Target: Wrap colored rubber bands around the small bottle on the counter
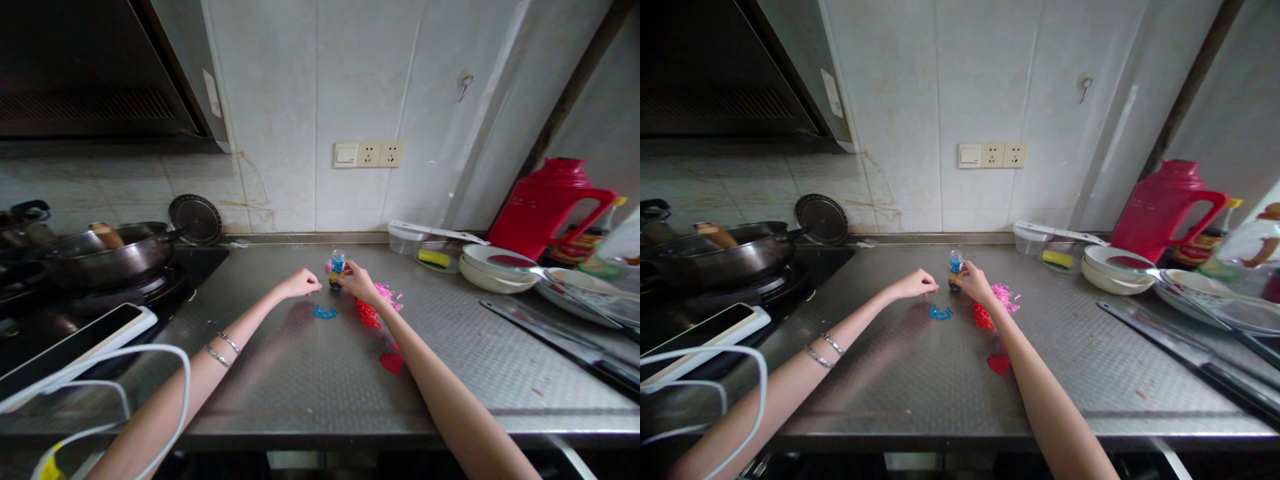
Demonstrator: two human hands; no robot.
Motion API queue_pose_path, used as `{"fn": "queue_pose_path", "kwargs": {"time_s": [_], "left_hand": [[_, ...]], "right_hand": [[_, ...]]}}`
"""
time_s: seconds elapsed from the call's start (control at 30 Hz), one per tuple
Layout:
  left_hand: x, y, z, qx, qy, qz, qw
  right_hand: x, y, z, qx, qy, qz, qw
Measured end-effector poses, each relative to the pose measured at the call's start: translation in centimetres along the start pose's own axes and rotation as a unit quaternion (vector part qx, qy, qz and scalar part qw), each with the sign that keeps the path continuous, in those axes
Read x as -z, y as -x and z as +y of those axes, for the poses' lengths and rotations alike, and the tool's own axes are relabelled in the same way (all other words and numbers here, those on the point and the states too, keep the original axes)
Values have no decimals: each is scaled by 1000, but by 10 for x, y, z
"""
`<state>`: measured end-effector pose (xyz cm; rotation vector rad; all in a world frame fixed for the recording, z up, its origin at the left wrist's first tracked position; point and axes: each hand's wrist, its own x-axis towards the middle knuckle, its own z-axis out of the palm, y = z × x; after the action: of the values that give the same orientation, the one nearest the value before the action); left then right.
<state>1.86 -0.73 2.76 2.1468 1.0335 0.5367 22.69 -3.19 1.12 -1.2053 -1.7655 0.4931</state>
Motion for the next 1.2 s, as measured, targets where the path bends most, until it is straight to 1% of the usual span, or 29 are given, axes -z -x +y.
{"fn": "queue_pose_path", "kwargs": {"time_s": [0.07,0.1,0.17,0.23,0.37,0.43,0.57,0.67,0.77,0.9,1.0,1.07,1.1,1.2], "left_hand": [[1,14,-2,40,-7,-60,997],[0,19,-2,54,-6,-80,995],[-4,24,-3,65,-5,-101,993],[-9,26,-3,56,-16,-100,993],[-18,24,3,25,-47,-62,997],[-20,24,8,16,-57,-61,996],[-23,23,18,16,-66,-100,993],[-23,24,22,-3,-82,-107,991],[-23,25,28,-18,-131,-117,984],[-24,27,35,-47,-207,-151,965],[-23,27,35,-61,-209,-172,961],[-19,25,32,-61,-175,-164,969],[-16,22,31,-61,-150,-148,976],[-1,10,30,-79,-67,-61,993]], "right_hand": [[0,0,1,5,4,-2,1000],[0,0,1,10,4,-4,1000],[0,0,2,16,3,-9,1000],[0,0,3,15,2,-13,1000],[0,1,4,15,11,-14,1000],[0,0,4,21,17,-16,1000],[0,0,6,41,27,-19,999],[-1,-1,8,57,32,-22,998],[-2,-1,10,60,33,-17,997],[-4,-2,14,58,32,-7,998],[-5,-2,17,57,32,-5,998],[-5,-2,17,57,30,-7,998],[-5,-3,17,58,29,-8,998],[-4,-2,15,61,28,-11,998]]}}
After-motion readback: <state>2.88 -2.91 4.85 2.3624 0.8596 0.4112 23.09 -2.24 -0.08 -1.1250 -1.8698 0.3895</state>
